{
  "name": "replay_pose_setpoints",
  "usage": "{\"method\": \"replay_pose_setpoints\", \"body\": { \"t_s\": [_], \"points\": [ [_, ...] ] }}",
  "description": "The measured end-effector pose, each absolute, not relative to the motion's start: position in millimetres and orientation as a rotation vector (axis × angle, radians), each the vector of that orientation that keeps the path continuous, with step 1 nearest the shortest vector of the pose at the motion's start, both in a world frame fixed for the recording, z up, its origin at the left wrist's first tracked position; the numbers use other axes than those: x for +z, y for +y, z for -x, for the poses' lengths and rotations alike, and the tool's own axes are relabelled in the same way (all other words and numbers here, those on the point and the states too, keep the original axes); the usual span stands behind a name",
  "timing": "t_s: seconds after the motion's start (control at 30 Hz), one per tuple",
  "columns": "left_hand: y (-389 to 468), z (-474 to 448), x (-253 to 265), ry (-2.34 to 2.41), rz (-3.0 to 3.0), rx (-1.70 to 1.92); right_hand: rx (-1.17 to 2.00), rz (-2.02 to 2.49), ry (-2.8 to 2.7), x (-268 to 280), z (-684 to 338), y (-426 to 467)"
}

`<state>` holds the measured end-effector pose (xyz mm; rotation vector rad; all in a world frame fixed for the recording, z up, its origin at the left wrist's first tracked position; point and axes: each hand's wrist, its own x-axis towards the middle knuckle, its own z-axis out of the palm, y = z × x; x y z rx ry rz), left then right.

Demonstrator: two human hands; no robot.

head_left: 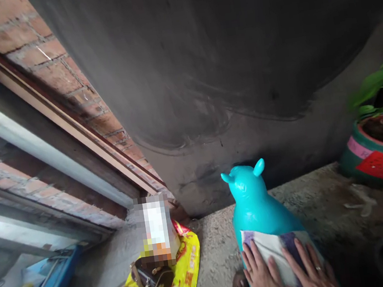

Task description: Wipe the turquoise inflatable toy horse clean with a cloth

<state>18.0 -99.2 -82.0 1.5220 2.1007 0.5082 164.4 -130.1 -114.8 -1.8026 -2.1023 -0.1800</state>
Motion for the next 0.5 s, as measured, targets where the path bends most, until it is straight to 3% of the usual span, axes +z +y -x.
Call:
{"method": "replay_pose_setpoints", "body": {
  "t_s": [0.27, 0.5],
  "points": [
    [4.6, 4.2, -67.8, 1.939, -1.469, 0.679, 0.001, 2.069, -2.076, -62.3, -109.0, -19.5],
    [-87.5, -16.7, -78.6, 2.038, -1.377, 0.610, 0.114, 1.850, -2.266, -75.3, -158.6, -100.9]
  ]
}}
